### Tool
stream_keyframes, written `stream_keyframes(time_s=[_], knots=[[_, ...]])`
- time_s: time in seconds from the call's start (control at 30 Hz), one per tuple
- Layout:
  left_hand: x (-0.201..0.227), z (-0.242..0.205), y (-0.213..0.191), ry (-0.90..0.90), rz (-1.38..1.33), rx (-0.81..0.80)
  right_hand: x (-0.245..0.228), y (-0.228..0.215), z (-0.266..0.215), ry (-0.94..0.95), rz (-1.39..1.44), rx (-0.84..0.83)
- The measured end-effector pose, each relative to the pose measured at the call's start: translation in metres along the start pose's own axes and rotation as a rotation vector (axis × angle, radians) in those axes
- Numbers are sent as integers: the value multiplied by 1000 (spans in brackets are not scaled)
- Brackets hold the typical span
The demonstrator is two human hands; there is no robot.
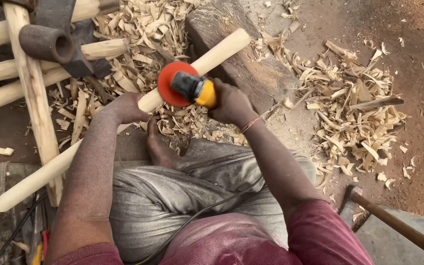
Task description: Shaping and sanding wooden axe handles using an angle grinder and manual tools.
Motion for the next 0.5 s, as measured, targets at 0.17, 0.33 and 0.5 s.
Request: stream_keyframes(time_s=[0.17,0.33,0.5], knots=[[-7,8,-4,-3,27,-44,25,-66,-19,131,180,122],[26,-21,-22,25,41,-2,45,-69,-8,179,285,170],[22,-11,-13,-36,87,-13,5,-33,-10,13,-8,127]])
Point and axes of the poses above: each hand's wrist, its own z-axis towards the middle knuckle, its own y-axis out of the palm, x = y × z, the point moved 8 cm from there along z, towards the middle knuckle, and after that the axes turned 5 degrees about y, right-handed, at the moved point
